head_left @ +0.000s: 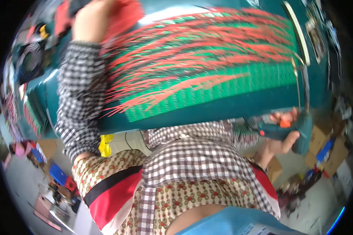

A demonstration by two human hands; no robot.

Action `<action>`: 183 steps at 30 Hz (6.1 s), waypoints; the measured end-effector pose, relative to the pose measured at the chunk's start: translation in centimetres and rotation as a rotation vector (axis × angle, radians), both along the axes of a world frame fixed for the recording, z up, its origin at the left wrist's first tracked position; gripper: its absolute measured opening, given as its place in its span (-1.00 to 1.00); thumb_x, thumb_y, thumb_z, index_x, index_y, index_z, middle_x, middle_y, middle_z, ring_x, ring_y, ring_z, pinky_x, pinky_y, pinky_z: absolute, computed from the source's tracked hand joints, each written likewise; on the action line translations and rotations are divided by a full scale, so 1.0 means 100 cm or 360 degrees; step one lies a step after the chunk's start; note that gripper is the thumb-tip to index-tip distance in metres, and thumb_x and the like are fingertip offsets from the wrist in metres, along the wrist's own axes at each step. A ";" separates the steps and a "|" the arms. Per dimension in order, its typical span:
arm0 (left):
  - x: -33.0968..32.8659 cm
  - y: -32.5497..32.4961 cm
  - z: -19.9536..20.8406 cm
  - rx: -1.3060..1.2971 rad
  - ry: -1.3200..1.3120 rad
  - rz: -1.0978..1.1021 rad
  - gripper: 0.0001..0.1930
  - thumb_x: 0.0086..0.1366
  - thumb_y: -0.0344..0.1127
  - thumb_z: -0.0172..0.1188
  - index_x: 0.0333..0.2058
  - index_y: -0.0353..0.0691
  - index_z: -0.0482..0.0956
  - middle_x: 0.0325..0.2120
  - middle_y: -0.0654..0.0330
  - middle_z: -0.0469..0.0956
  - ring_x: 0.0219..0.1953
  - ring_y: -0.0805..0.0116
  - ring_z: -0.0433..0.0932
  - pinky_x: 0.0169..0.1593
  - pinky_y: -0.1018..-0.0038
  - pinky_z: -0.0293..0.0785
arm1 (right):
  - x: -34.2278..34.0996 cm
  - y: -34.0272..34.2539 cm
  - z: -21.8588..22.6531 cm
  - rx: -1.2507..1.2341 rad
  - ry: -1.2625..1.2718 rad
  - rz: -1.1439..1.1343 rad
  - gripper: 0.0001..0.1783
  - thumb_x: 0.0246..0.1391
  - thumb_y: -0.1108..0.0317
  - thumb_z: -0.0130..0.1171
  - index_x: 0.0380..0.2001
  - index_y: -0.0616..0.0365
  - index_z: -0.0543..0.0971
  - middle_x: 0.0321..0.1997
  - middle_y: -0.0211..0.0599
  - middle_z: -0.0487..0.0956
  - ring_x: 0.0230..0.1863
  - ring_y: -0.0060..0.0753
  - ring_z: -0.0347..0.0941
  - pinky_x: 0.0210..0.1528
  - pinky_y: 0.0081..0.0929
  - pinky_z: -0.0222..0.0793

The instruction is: Soldering bundles of red and green wires onto small green printed circuit boards at a workbench.

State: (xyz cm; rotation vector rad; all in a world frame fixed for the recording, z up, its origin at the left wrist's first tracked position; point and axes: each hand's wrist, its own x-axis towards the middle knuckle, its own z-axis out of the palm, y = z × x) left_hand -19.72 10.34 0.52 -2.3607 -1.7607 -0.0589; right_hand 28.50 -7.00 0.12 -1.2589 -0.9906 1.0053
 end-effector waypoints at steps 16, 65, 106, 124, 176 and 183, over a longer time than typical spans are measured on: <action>-0.001 0.001 0.007 -0.0058 -0.0112 0.0051 -0.82 0.27 -0.32 0.06 -0.18 -0.15 0.52 -0.33 0.15 0.51 -0.31 0.10 0.53 -0.28 0.40 0.43 | -0.007 -0.005 0.001 0.0100 0.0046 -0.0057 -0.13 0.15 -0.21 -0.15 0.07 0.57 0.19 -0.27 -0.08 0.48 -0.25 -0.18 0.49 -0.30 -0.40 0.59; 0.252 0.003 -0.005 -0.0196 -0.0818 -0.0998 -0.72 0.10 -0.22 0.16 -0.23 -0.23 0.51 -0.54 0.16 0.42 -0.50 0.18 0.50 -0.46 0.32 0.44 | -0.004 -0.032 -0.013 0.0221 0.0468 -0.0200 -0.20 0.19 -0.18 -0.18 0.07 0.48 0.24 -0.29 -0.08 0.50 -0.28 -0.19 0.51 -0.38 -0.42 0.59; 0.216 -0.100 -0.012 -0.0026 -0.0856 -0.0475 -0.70 -0.06 -0.56 0.24 -0.27 -0.23 0.57 -0.40 0.25 0.48 -0.44 0.35 0.48 -0.43 0.50 0.44 | -0.029 -0.047 0.025 -0.0491 -0.0254 0.0383 -0.11 0.10 -0.23 -0.08 0.10 0.51 0.23 -0.12 -0.02 0.46 -0.09 -0.03 0.46 -0.19 -0.26 0.55; 0.216 -0.095 -0.020 0.0078 -0.0945 -0.0570 -0.74 -0.10 -0.42 0.21 -0.34 -0.24 0.50 -0.45 0.22 0.36 -0.45 0.33 0.42 -0.40 0.52 0.43 | -0.040 -0.041 0.020 -0.0617 -0.0240 0.0400 -0.19 0.02 -0.15 0.09 -0.07 0.54 0.33 -0.29 -0.06 0.46 -0.21 -0.17 0.45 -0.09 -0.17 0.46; 0.225 -0.090 -0.018 0.0002 -0.1029 -0.0434 -0.70 -0.10 -0.55 0.29 -0.29 -0.24 0.60 -0.43 0.23 0.47 -0.41 0.31 0.49 -0.35 0.45 0.45 | -0.037 -0.038 0.022 -0.0520 -0.0242 0.0363 -0.18 0.10 -0.12 -0.01 0.04 0.57 0.24 -0.16 0.03 0.46 -0.18 -0.09 0.49 -0.17 -0.28 0.54; 0.223 -0.086 -0.022 0.0146 -0.0989 -0.0567 -0.76 -0.01 -0.40 0.26 -0.31 -0.28 0.55 -0.44 0.23 0.41 -0.44 0.34 0.44 -0.44 0.52 0.43 | -0.038 -0.041 0.011 -0.0478 -0.0096 0.0367 -0.21 0.06 -0.10 0.09 -0.02 0.55 0.29 -0.27 -0.06 0.44 -0.22 -0.18 0.44 -0.09 -0.15 0.46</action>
